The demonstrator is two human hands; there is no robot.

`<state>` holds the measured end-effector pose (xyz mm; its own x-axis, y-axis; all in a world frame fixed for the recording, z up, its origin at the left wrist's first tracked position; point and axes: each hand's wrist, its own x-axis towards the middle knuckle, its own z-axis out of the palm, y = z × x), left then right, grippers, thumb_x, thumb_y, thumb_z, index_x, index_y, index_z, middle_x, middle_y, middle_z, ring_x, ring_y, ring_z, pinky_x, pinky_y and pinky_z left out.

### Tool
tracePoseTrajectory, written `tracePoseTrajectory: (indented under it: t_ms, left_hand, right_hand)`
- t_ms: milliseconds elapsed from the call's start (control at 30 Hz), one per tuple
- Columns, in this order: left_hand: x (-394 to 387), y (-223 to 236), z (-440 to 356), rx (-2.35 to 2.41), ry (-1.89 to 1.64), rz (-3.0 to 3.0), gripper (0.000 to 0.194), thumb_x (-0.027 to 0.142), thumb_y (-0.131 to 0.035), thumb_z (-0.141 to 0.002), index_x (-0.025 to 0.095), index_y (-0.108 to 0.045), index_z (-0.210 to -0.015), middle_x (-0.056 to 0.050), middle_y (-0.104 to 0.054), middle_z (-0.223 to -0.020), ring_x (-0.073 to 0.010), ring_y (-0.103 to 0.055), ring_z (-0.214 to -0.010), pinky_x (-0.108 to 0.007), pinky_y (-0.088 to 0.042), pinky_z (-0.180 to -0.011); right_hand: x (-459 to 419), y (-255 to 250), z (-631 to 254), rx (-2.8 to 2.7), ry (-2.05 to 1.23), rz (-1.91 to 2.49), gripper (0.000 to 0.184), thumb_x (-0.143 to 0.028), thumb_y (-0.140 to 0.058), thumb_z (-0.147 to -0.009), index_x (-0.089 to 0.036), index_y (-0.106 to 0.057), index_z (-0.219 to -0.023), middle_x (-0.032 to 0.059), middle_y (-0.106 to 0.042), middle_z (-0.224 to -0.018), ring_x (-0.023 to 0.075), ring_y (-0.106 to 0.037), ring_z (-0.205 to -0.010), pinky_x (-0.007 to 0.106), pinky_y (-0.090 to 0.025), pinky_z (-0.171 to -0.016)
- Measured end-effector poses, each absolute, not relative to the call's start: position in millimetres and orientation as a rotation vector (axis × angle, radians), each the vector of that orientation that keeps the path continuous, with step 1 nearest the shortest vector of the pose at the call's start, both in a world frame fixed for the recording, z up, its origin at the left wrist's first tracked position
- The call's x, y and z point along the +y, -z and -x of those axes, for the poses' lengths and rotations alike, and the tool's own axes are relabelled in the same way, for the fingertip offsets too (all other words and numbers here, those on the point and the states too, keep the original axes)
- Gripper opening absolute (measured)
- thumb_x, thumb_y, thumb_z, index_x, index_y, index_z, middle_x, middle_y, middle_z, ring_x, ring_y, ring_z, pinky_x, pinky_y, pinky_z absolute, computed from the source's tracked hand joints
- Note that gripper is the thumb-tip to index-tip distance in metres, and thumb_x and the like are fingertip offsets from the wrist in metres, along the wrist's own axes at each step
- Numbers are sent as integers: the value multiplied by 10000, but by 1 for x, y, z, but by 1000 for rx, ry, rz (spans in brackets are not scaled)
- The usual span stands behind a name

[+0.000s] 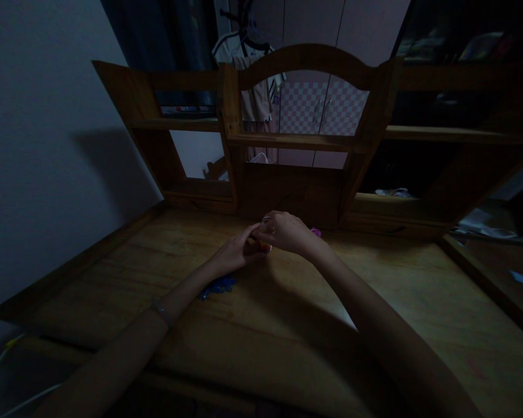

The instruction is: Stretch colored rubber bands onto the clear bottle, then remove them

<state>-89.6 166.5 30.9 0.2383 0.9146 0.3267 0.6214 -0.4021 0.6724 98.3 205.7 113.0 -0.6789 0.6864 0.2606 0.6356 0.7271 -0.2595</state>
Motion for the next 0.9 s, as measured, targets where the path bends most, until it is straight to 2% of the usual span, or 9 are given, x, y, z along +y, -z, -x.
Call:
tracePoseTrajectory:
  t_ms: [233, 333, 467, 700, 900]
  left_hand:
    - [167, -28, 90, 1385, -987, -2125, 720, 481, -718, -743, 220, -437, -1352, -69, -667, -1127, -211, -666, -869, -339, -535, -790]
    - [168, -25, 89, 1376, -988, -2100, 598, 468, -698, -758, 195, -504, -1254, -67, -682, -1030, -201, -663, -816, -320, -540, -722]
    - [170, -19, 90, 1347, -1037, -2096, 466, 438, -685, -776, 179, -545, -1137, -78, -680, -1020, -197, -663, -847, -321, -543, -740]
    - [174, -15, 92, 1313, -993, -2073, 477, 404, -672, -792, 194, -506, -1187, -73, -689, -971, -186, -670, -782, -315, -550, -683]
    - [169, -23, 90, 1317, -1030, -2133, 587, 401, -696, -777, 195, -479, -1282, -107, -648, -1152, -233, -652, -964, -352, -546, -805]
  right_hand:
    - [199, -119, -97, -2641, -186, 973, 207, -373, -595, -853, -196, -702, -850, 60, -707, -909, 155, -639, -747, 235, -330, -557]
    - [196, -125, -99, -2666, -159, 981, 182, -335, -591, -852, -199, -708, -881, 64, -708, -925, 162, -640, -755, 239, -320, -548]
    - [193, -136, -104, -2650, -143, 935, 175, -313, -582, -857, -200, -717, -865, 68, -706, -940, 175, -642, -782, 249, -358, -594]
    - [191, -146, -110, -2559, -208, 873, 212, -276, -649, -821, -228, -715, -1016, 55, -687, -1018, 174, -640, -871, 249, -419, -722]
    - [195, -135, -107, -2702, -316, 892, 181, -241, -698, -753, -249, -732, -930, 33, -719, -913, 176, -656, -813, 235, -392, -621]
